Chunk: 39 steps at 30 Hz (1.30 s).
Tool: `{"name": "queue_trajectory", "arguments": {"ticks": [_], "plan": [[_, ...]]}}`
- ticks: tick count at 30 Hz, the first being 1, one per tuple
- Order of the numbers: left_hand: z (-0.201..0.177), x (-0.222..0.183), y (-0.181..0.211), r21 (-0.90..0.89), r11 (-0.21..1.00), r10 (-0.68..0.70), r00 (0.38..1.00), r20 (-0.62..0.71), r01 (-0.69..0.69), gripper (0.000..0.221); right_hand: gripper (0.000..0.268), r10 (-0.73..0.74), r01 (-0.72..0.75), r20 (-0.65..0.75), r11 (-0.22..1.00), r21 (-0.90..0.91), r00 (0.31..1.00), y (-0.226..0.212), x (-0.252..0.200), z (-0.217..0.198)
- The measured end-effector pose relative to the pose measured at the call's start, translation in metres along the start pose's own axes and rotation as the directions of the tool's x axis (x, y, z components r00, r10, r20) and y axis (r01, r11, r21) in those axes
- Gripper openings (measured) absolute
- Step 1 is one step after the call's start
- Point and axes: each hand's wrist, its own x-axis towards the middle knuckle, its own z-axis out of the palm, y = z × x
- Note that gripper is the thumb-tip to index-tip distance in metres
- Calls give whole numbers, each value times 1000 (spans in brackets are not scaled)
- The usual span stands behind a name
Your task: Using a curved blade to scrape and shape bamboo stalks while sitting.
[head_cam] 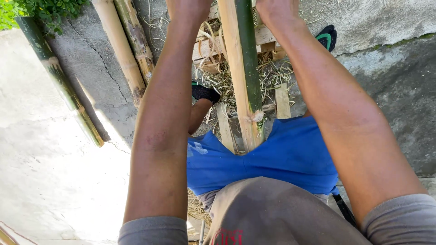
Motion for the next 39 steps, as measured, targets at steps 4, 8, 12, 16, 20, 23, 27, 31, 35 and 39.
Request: {"name": "queue_trajectory", "arguments": {"ticks": [4,8,12,16,20,23,27,31,35,39], "plan": [[21,-4,-7,-5,1000,9,998,-62,-9,26,13,-67,65,-27,997,-41,997,-3,-1,2],[-2,-36,11,-3,999,42,996,-78,-42,22,12,-120,114,-67,990,-86,991,2,0,7],[-24,-96,36,-255,963,39,982,-186,-86,18,10,-227,210,-183,972,-106,957,-10,-38,-3],[-25,-157,41,-316,948,-12,999,37,23,16,15,-212,201,-152,976,-86,965,-8,-96,2],[-4,-235,40,-354,923,109,985,-132,-150,13,17,-200,197,-119,980,-37,973,0,-169,9],[8,-301,44,-400,898,148,981,-122,-185,10,17,-209,206,-95,978,-41,973,9,-235,15],[27,-376,45,-426,904,94,990,107,-40,9,14,-174,173,51,984,31,983,19,-302,13],[32,-386,50,-464,883,4,988,155,69,7,17,-158,148,191,987,63,969,20,-305,4],[22,-304,52,-448,892,21,995,-96,-62,10,17,-211,211,23,977,-4,977,4,-216,-12],[2,-207,52,-402,915,-45,998,-53,20,7,20,-214,213,-19,976,-56,977,-2,-125,-22]]}}
